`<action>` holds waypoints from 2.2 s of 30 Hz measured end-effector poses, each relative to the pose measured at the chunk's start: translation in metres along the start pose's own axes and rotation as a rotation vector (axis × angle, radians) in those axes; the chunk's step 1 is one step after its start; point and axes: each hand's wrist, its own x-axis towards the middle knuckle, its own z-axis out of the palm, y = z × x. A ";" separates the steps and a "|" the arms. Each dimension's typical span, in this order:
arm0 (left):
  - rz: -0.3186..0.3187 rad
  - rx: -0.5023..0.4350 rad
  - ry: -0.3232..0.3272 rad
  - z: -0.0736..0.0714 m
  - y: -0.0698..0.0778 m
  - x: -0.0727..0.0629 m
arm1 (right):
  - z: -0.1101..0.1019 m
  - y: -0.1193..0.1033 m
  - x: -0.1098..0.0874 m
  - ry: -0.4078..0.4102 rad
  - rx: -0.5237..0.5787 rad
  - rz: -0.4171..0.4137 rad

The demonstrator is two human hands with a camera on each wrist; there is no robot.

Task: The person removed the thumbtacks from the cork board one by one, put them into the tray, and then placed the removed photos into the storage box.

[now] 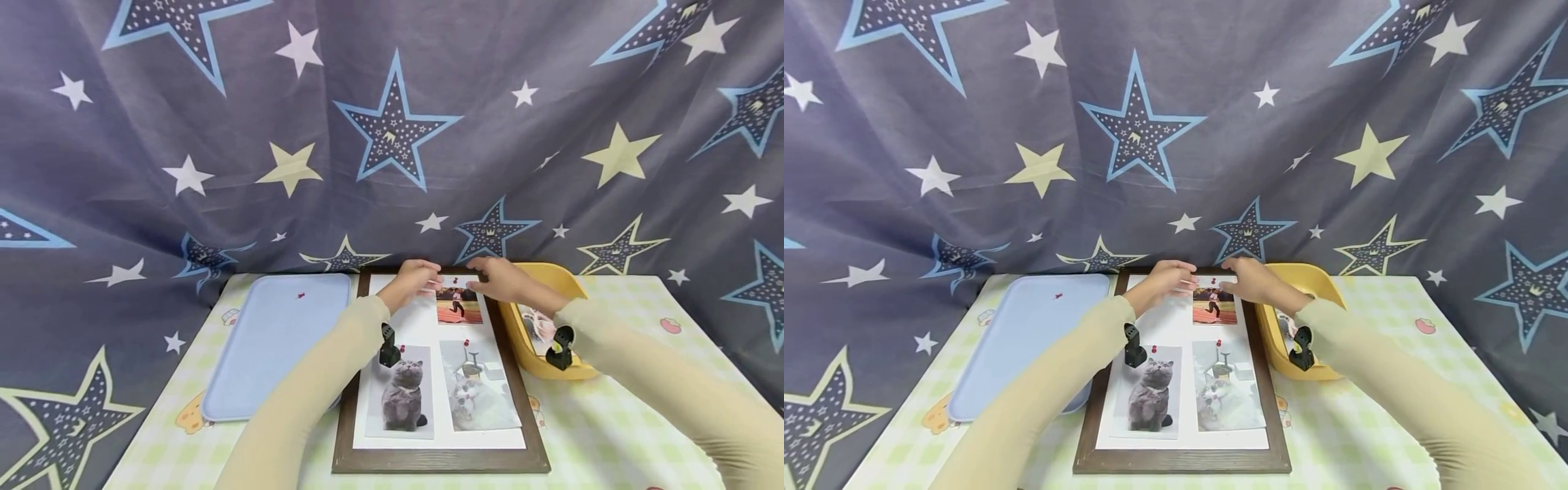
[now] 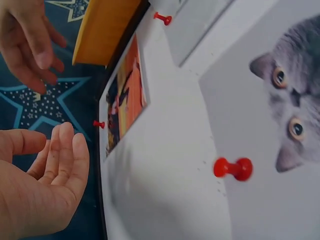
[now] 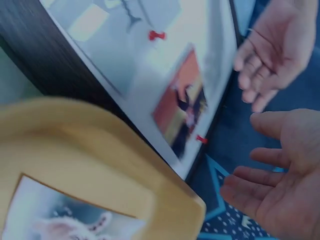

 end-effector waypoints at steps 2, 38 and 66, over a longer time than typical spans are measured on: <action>-0.005 0.001 0.013 0.000 -0.003 0.001 | 0.008 -0.001 0.003 -0.038 -0.029 0.012; 0.012 0.064 0.025 0.013 -0.013 0.030 | 0.071 -0.001 0.004 -0.305 -0.233 0.031; 0.050 0.165 0.023 0.034 -0.014 0.056 | 0.081 0.007 0.007 -0.323 -0.286 0.059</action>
